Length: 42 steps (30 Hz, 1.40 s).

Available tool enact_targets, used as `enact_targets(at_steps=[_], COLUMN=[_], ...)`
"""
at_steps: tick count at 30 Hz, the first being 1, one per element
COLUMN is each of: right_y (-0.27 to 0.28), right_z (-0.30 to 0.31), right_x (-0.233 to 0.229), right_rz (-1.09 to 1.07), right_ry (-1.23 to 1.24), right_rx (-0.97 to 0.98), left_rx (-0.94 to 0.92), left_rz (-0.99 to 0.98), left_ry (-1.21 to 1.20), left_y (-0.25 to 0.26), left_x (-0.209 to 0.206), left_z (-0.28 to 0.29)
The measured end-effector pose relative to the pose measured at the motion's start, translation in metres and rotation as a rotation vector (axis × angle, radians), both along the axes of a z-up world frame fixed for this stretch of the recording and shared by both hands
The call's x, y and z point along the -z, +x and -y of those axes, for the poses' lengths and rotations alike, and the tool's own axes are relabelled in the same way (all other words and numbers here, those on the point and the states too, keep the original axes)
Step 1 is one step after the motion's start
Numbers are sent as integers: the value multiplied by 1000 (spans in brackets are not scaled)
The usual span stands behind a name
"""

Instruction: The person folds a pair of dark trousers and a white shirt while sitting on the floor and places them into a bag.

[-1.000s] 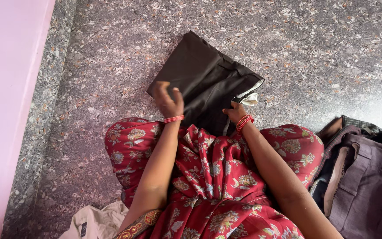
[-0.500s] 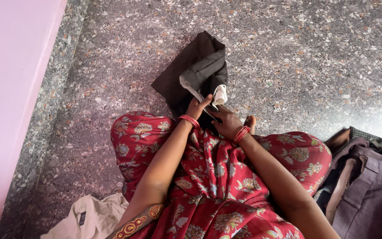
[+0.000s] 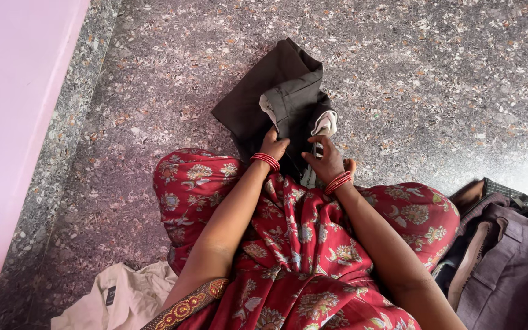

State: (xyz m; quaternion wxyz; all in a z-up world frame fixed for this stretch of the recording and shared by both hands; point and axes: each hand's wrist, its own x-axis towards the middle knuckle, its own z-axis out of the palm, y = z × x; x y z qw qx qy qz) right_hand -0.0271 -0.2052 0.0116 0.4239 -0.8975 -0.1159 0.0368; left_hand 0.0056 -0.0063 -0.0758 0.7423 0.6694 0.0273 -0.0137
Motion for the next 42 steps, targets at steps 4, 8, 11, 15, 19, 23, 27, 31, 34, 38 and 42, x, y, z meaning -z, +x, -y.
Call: enact_targets(at_steps=[4,8,11,15,19,23,27,31,34,38,42], right_y=[4,13,24,21,3,-6,1,0,0,23,35], right_z=[5,16,25,44,45,50,64,76,87,97,125], right_x=[7,22,28,10,-36,-64,-65,-67,-67,-42,-25], right_rz=[-39,-38,-20,-44,-11,-115,-216,-455,-228,-227,-290], right_ry=[-97,-29,-115,146,196,376,583,825,815,918,920], right_rx=[50,26,55,111,-3,-15,-26,-87,-228,100,509], left_rx=[-138,-51,8,-93,-98,78,87,170,136,-52,-361], left_rz=[36,83,197,300,521,441,192,228,6,209,732], left_ry=[457,820,944,1013,1055,716,340,507,741,1112,813], left_y=[-6,-17,-20,-20,-18,-35,-29,-26,-8,49,91], left_x=[-18,-46,-64,-65,-64,-84,-109,-106,-97,-150,-293], left_z=[6,18,32,46,57,75,86,93,98,83,94])
